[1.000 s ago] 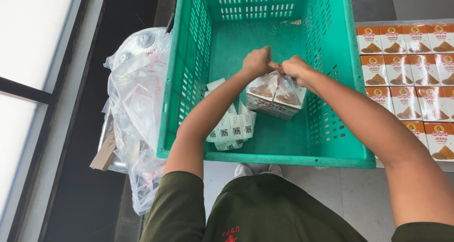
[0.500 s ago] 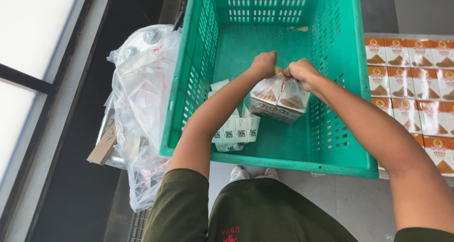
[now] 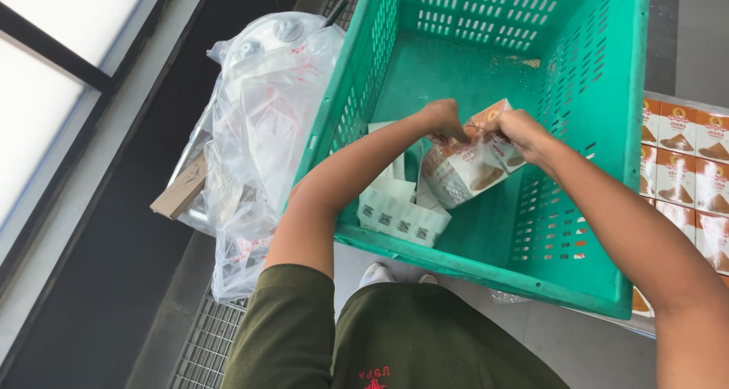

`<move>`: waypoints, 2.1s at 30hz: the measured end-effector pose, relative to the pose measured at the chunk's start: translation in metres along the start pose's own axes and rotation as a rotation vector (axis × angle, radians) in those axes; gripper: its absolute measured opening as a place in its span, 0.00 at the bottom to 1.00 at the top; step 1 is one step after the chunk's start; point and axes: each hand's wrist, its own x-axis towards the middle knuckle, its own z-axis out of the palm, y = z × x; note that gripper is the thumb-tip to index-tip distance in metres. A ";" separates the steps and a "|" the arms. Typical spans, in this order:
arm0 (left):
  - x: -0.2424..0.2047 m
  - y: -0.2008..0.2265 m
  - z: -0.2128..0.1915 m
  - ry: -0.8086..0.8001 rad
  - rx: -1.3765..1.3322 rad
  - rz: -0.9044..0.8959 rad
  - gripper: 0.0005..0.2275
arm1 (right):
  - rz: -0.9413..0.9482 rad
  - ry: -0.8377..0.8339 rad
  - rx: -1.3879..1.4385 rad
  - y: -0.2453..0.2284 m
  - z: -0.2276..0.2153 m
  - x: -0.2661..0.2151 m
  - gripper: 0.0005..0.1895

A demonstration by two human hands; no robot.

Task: The person repeatedly takes small orange and white boxes from a green plastic basket and places them onto a metal table, arranging them in neat rows. The person handles the boxes by hand, moving them from the basket to the table in a repetitive packing motion.

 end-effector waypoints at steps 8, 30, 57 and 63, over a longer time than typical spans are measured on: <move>-0.001 -0.002 0.010 0.098 0.080 0.069 0.28 | 0.004 -0.082 -0.243 0.008 0.002 0.013 0.12; 0.002 0.012 0.027 0.380 0.084 0.084 0.21 | -0.146 0.168 -0.304 -0.020 0.008 -0.029 0.09; -0.049 0.041 -0.031 0.661 0.286 1.035 0.11 | -0.419 0.295 -0.932 -0.052 -0.041 -0.065 0.08; -0.051 0.025 -0.025 0.513 0.717 1.000 0.13 | -0.298 -0.212 -1.021 -0.050 -0.050 -0.072 0.15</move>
